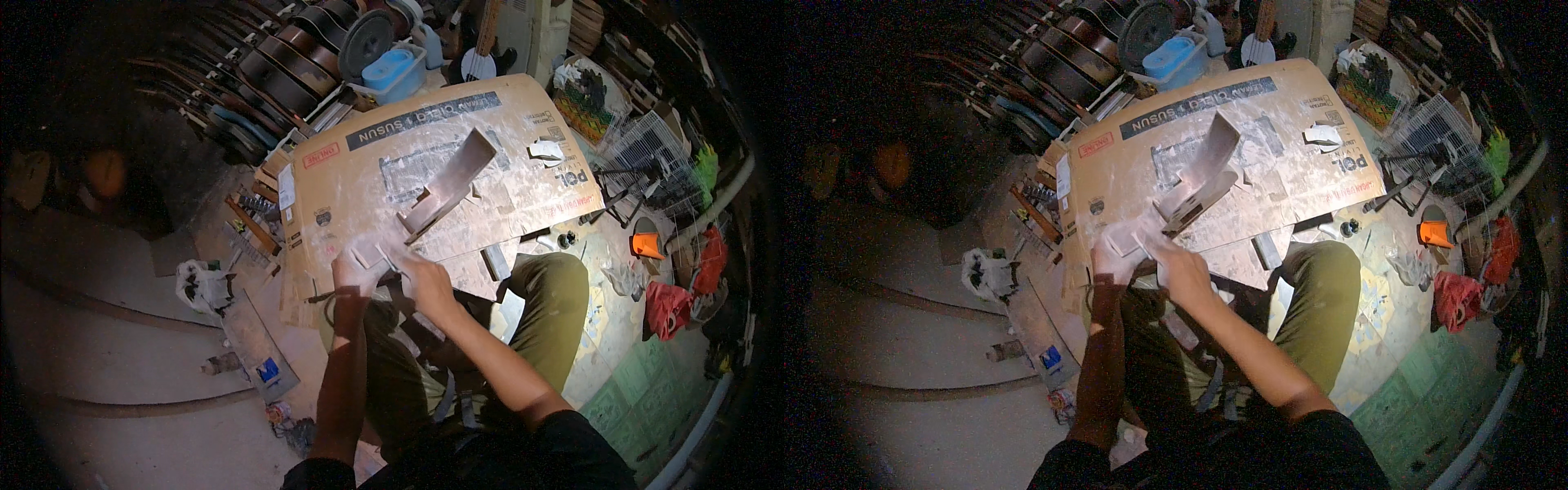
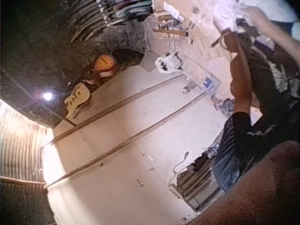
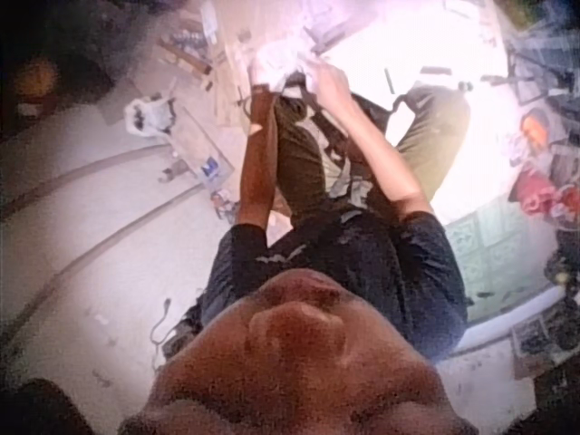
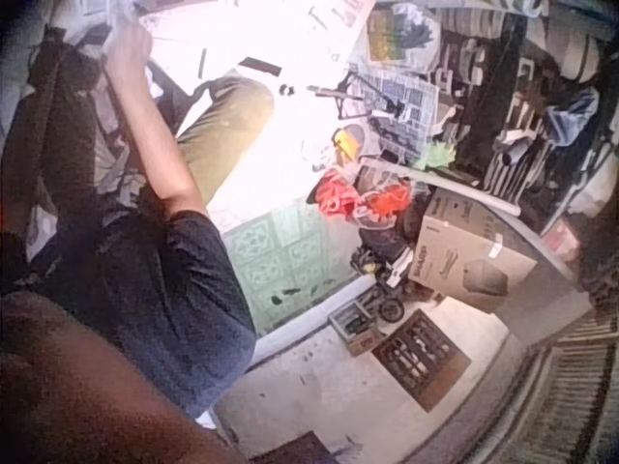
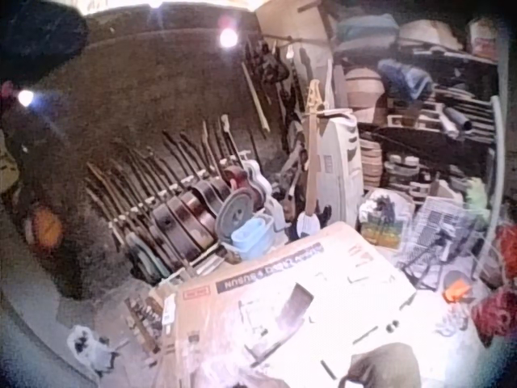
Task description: The person sands the surface of a guitar body with sandpaper, holding the instrument on their lap and turning it over to reach different areas.
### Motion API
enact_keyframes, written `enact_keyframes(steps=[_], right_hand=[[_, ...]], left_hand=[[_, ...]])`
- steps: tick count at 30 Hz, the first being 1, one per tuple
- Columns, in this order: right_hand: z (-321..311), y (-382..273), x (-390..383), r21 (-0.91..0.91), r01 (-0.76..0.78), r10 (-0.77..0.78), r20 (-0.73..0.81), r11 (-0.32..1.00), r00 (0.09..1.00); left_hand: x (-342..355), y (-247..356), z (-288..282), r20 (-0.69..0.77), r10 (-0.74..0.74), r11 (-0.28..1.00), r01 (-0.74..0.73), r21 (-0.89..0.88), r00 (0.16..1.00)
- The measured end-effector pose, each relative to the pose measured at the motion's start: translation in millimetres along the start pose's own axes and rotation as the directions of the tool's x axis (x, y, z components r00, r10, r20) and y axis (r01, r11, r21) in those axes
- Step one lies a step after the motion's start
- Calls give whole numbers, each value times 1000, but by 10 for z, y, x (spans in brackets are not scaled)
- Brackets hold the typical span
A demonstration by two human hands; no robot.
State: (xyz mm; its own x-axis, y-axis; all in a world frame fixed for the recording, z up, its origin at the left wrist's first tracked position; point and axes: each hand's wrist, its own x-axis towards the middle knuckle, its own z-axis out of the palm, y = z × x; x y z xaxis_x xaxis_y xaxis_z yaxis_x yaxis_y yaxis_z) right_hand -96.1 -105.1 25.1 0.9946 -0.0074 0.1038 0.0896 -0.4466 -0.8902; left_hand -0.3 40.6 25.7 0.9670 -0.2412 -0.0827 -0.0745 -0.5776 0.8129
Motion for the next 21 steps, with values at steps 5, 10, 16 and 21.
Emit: enact_keyframes(steps=[5, 10, 16, 21], right_hand=[[163, -35, -75, 58, 155, -142, -185, 986, 972], [147, 137, 122, -92, -26, 19, -70, 995, 997], [62, 64, 101, -154, -49, 49, -5, 987, 999], [78, -124, 8, -84, 65, -74, -111, 994, 991]], left_hand=[[64, -122, -49, 29, 75, 987, -70, -146, 997], [95, -98, 19, 63, 55, 985, -43, -168, 996], [237, -316, 73, 103, 81, 960, -49, -275, 991], [185, -232, -40, 7, 91, 977, -88, -196, 996]])
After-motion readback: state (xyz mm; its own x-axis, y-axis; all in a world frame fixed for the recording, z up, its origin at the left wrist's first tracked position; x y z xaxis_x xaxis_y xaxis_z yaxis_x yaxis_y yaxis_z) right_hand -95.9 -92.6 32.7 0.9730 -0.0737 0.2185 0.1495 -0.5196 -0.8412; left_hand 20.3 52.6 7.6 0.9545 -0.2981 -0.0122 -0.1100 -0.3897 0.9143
